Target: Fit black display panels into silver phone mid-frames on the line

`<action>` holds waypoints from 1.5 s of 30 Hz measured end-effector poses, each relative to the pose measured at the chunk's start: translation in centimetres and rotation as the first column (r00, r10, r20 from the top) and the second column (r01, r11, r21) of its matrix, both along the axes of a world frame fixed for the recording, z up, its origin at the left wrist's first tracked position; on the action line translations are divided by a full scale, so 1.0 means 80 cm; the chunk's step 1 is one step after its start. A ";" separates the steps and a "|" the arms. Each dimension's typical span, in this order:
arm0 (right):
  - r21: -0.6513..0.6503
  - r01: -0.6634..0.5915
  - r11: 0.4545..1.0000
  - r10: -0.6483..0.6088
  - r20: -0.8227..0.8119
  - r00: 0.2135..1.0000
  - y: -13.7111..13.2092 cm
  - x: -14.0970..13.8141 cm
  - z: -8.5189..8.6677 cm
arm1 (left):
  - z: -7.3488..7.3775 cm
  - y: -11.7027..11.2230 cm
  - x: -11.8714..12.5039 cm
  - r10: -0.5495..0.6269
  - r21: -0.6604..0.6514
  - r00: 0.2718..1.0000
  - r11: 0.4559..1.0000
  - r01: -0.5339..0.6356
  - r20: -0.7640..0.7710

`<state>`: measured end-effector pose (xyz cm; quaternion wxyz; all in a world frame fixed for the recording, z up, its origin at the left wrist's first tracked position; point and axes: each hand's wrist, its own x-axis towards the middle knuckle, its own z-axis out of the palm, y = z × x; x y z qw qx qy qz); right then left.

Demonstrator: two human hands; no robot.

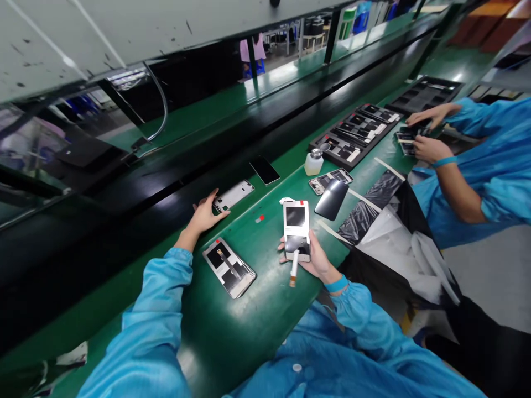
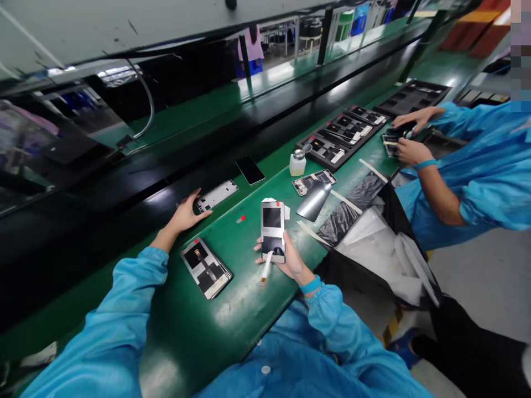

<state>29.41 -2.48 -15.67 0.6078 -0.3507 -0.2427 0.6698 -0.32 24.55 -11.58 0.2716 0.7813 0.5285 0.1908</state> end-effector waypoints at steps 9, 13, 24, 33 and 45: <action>0.008 -0.145 0.989 0.145 0.005 0.989 -0.006 -0.005 0.010 | 0.011 0.005 0.027 0.067 0.006 0.987 0.998 -0.069 0.144; 0.027 -0.151 0.988 0.151 -0.021 0.988 -0.010 -0.007 0.013 | 0.039 -0.012 0.006 0.181 -0.006 0.936 0.982 -0.188 0.303; 0.084 -0.217 0.973 0.217 0.004 0.976 -0.007 -0.027 0.050 | 0.121 -0.083 -0.012 0.380 -0.273 0.310 0.901 -0.337 0.871; 0.208 -0.005 0.978 -0.080 0.400 0.913 -0.005 -0.058 0.083 | 0.123 -0.289 0.032 0.396 -0.424 0.181 0.703 0.571 0.900; 0.515 0.309 0.800 -0.545 0.407 0.733 0.015 -0.088 0.157 | 0.077 -0.320 0.064 -0.115 -0.082 0.468 0.922 0.379 0.876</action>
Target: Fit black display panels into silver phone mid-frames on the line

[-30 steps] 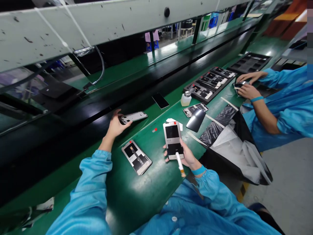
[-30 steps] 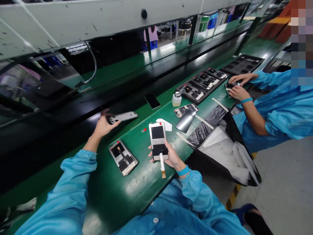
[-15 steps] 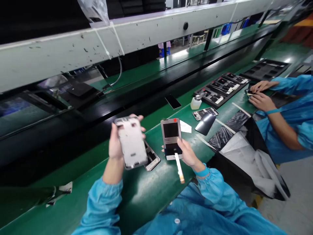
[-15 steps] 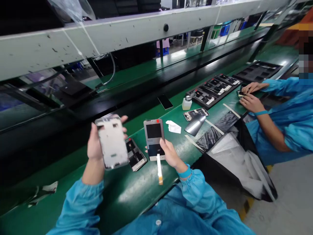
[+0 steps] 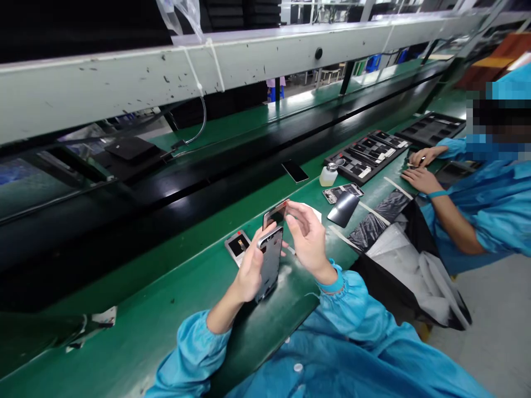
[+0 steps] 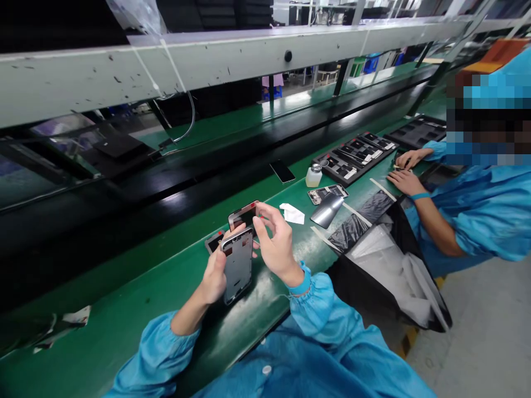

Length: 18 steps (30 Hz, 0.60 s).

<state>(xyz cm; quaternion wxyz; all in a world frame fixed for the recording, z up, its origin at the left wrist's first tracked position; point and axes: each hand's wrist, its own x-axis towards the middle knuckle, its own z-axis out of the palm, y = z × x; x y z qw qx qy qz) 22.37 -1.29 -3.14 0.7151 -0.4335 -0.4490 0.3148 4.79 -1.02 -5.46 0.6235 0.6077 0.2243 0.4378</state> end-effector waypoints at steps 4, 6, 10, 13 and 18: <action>0.019 0.036 0.999 -0.034 -0.114 0.993 0.008 -0.013 0.001 | -0.009 0.004 0.003 0.122 0.455 0.983 0.889 -0.048 -0.134; 0.049 0.076 0.996 -0.068 -0.149 0.986 0.013 -0.016 0.002 | -0.009 0.005 0.004 0.150 0.587 0.972 0.810 -0.016 -0.181; 0.090 0.055 0.994 -0.048 -0.082 0.996 0.013 -0.008 0.006 | 0.003 0.005 0.001 0.153 0.607 0.969 0.794 -0.002 -0.196; 0.139 0.032 0.990 -0.040 0.058 0.998 0.019 0.017 -0.002 | 0.016 0.013 -0.008 0.175 0.459 0.972 0.884 -0.086 -0.155; -0.215 0.008 0.977 0.108 0.523 0.845 0.085 0.058 -0.069 | 0.048 0.036 -0.042 0.343 0.018 0.939 0.939 -0.344 0.036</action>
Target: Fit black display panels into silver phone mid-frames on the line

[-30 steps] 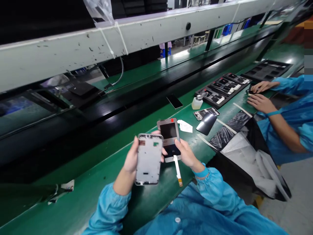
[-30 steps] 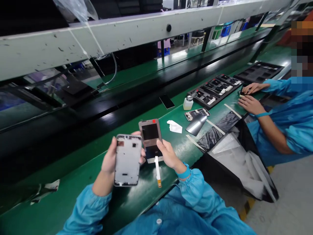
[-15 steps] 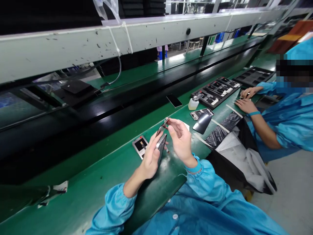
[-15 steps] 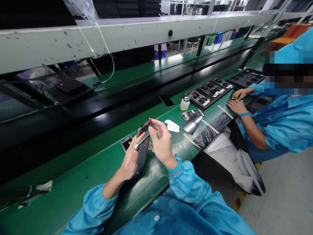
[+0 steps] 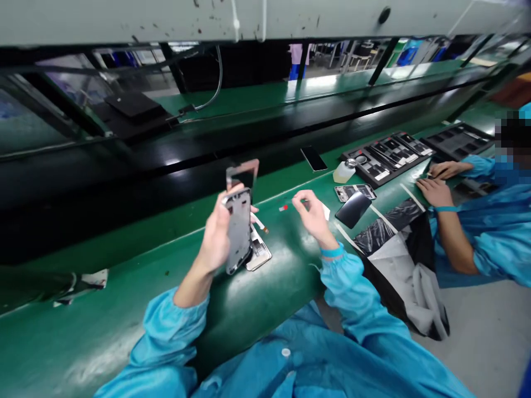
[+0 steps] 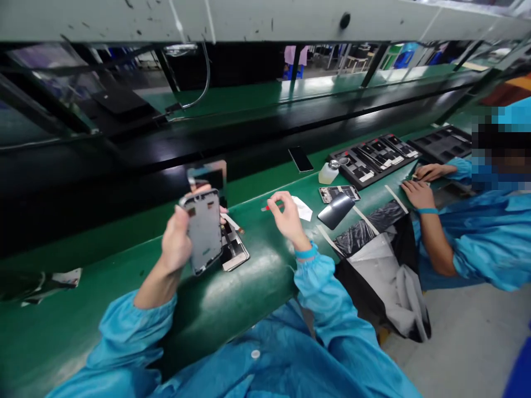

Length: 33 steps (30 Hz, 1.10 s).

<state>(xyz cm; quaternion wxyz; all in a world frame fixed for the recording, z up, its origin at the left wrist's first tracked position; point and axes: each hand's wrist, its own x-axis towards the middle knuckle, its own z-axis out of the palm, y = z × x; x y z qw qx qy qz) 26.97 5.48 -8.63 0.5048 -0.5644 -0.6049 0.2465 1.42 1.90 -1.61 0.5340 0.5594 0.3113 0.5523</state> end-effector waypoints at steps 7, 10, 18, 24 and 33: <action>-0.231 0.086 0.969 -0.010 0.312 0.950 0.060 0.009 -0.087 | 0.038 -0.003 -0.018 0.028 -0.178 0.975 0.984 0.012 0.220; -0.256 0.126 0.958 -0.014 0.399 0.917 0.061 0.011 -0.093 | 0.044 -0.006 -0.016 -0.027 -0.210 0.957 0.973 0.091 0.288; -0.211 0.220 0.952 -0.122 0.396 0.910 0.048 -0.008 -0.081 | 0.053 -0.020 -0.021 -0.120 -0.236 0.888 0.940 0.245 0.444; -0.145 0.073 0.987 -0.057 0.108 0.992 0.008 -0.036 -0.024 | 0.074 -0.055 -0.023 -0.208 -0.234 0.837 0.901 0.366 0.506; -0.045 -0.660 0.750 0.477 -0.655 0.587 -0.104 -0.084 0.104 | 0.074 -0.078 -0.013 -0.302 -0.232 0.820 0.860 0.454 0.486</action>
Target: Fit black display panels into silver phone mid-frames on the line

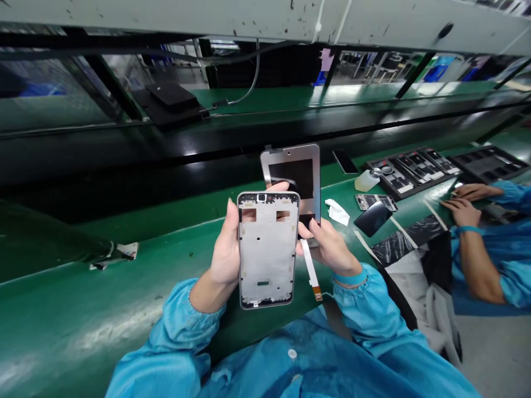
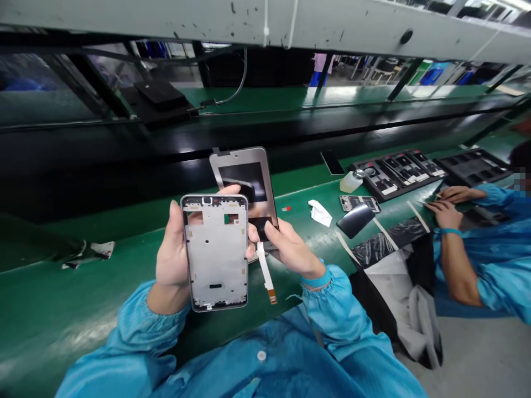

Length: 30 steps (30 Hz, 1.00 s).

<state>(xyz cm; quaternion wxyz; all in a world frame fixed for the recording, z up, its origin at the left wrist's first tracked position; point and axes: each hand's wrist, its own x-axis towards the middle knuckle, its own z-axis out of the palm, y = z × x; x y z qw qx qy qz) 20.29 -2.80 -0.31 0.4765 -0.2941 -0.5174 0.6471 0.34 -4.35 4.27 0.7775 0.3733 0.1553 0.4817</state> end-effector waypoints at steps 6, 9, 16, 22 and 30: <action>-0.122 0.182 0.976 -0.183 0.005 0.983 -0.032 0.022 -0.026 | 0.010 -0.007 -0.002 0.016 0.023 0.993 1.000 -0.019 0.115; -0.162 0.217 0.963 -0.218 0.013 0.976 -0.046 0.039 -0.044 | 0.017 -0.012 -0.003 0.016 0.054 0.973 0.998 -0.029 0.230; -0.139 0.292 0.946 -0.299 -0.027 0.954 -0.048 0.044 -0.058 | 0.023 -0.026 -0.003 -0.007 0.019 0.948 1.000 0.000 0.319; -0.133 0.280 0.951 -0.285 -0.019 0.958 -0.044 0.044 -0.067 | 0.023 -0.039 -0.005 -0.025 0.006 0.946 1.000 0.024 0.322; -0.085 0.433 0.898 -0.438 -0.065 0.897 -0.040 0.052 -0.075 | 0.028 -0.040 -0.002 0.064 0.017 0.957 0.997 -0.072 0.283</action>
